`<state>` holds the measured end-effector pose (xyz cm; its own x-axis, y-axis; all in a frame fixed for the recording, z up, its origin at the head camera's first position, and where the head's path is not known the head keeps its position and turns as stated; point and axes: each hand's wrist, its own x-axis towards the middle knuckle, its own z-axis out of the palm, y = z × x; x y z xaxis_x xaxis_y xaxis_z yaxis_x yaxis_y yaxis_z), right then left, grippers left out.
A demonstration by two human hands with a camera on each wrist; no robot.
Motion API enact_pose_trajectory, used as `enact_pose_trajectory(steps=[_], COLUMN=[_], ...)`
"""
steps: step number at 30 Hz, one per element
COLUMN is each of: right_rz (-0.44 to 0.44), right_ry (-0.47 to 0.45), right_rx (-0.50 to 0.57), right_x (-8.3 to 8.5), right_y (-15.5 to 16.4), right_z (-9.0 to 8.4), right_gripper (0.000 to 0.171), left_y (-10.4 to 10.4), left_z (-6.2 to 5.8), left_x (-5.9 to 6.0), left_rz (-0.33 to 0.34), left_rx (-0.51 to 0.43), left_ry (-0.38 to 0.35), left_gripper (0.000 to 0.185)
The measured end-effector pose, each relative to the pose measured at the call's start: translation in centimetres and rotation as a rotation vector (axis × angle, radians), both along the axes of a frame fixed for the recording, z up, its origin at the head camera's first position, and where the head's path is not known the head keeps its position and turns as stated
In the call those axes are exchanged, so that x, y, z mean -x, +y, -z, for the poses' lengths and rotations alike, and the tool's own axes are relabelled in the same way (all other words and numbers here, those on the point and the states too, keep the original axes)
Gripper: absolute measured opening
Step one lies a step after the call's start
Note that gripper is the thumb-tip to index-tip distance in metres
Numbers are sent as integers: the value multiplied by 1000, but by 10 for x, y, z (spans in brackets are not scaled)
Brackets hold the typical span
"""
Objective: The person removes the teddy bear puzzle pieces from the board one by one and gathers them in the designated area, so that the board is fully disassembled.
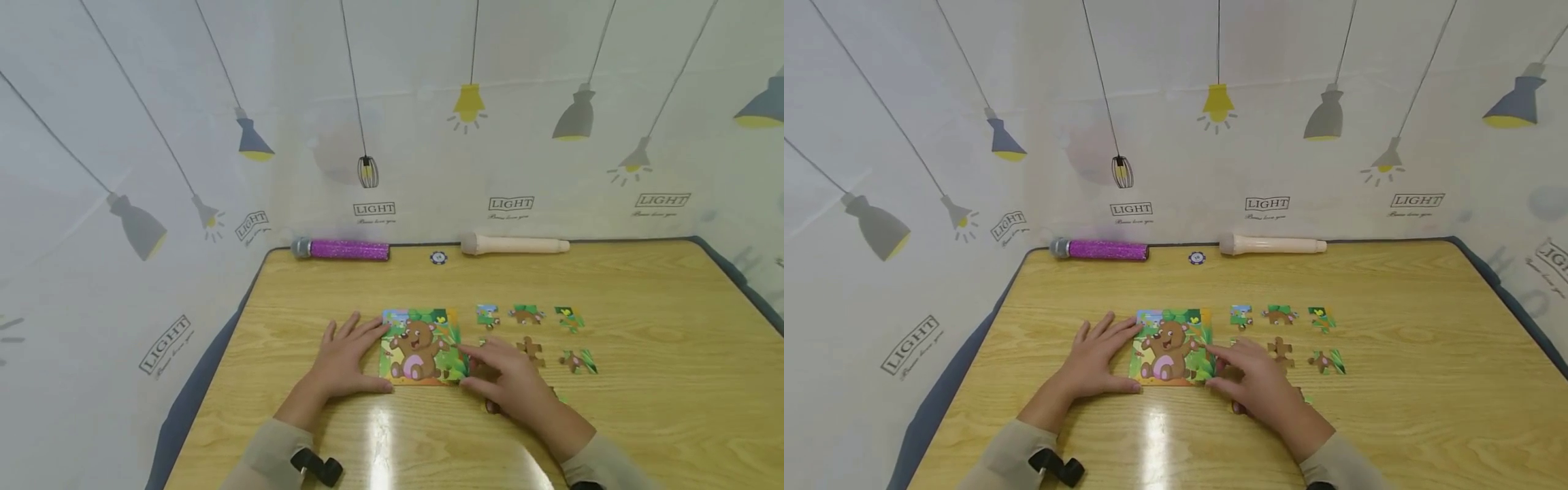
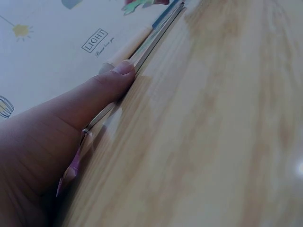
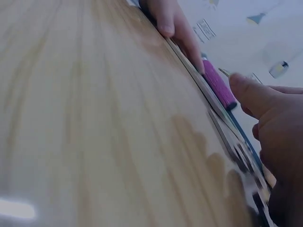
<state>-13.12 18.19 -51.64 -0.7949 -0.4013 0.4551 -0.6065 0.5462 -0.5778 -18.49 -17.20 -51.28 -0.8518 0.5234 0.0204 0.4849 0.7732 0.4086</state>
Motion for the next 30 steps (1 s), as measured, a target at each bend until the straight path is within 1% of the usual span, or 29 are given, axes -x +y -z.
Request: enact_pose_trajectory(steps=[2,5,8,11,15,18,22,24,25,30], right_rz=[8,34,87,153,209,247,288,279,258,87], right_ry=[-21,-4,34,20,-82,-171,-279,-323,-340,-405], right_rx=[6,8,-9,-37,-43,-15,23,36,45,83], right_x=[-4,-10,-15,-19,-22,-23,-25,-26,-27,-31], right_y=[14,37,62,85,110,122,135,143,148,174], right_z=[-1,0,-1,-4,-8,-12,-19,-22,-23,-20], right_gripper=[56,57,58,58,53,48,45,44,44,42], left_y=[0,0,0,0,-2,-4,-3,-3,-2,0], left_z=[0,0,0,0,0,0,-1,0,0,1], left_x=[0,1,2,3,3,2,2,2,2,2], left_rz=[1,-7,-16,-19,-26,-31,-27,-23,-22,-17], left_rx=[4,27,48,55,52,47,44,47,49,66], left_ry=[-3,-14,-25,-32,-35,-38,-39,-38,-37,-46], left_gripper=[116,117,119,119,120,120,119,119,120,120])
